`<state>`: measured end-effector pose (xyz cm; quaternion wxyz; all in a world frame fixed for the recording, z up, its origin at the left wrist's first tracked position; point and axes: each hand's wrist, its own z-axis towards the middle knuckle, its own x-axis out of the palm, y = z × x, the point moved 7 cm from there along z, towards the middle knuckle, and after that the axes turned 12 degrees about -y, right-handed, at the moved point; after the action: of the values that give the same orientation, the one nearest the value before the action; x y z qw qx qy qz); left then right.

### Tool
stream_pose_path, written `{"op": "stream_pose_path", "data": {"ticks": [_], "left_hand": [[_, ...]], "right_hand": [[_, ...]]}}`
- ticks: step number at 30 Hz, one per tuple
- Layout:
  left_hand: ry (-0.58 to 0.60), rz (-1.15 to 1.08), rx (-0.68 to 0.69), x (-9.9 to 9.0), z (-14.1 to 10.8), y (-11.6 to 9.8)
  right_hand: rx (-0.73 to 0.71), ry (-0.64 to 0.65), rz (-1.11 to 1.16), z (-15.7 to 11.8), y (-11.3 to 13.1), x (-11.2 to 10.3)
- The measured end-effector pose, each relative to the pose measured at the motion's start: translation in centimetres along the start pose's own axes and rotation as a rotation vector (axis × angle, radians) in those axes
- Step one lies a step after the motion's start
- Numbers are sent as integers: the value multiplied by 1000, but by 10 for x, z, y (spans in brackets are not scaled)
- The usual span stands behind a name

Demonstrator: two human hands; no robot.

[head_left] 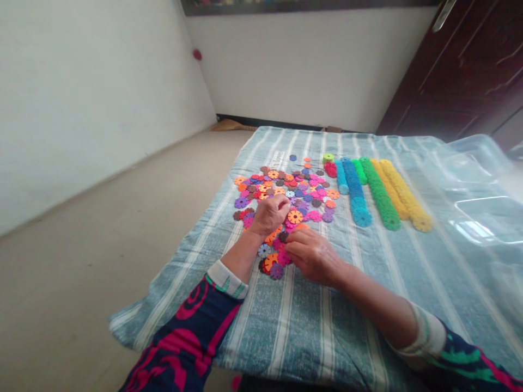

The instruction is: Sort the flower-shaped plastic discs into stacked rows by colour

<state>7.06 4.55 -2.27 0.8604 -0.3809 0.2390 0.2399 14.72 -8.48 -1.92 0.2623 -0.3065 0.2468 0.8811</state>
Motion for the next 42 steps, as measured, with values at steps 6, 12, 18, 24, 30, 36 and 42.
{"op": "stream_pose_path", "data": {"ticks": [6,12,18,24,30,36,42], "left_hand": [[-13,-40,-48,-3,1,3],[-58,-89,-96,-6,3,11],[-76,-127,-127,-8,7,21],[-74,-72,-93,-9,6,17],[-82,-60,-81,-7,5,19],[-80,-53,-86,-5,5,23],[-56,-61,-96,-5,5,24]], "right_hand": [[-1,36,-10,4,11,16],[153,71,-106,13,8,33],[266,103,-183,21,11,45],[310,154,-222,25,12,49],[359,137,-184,23,8,49],[393,-13,65,26,1,44],[741,-165,590,23,-28,32]]}}
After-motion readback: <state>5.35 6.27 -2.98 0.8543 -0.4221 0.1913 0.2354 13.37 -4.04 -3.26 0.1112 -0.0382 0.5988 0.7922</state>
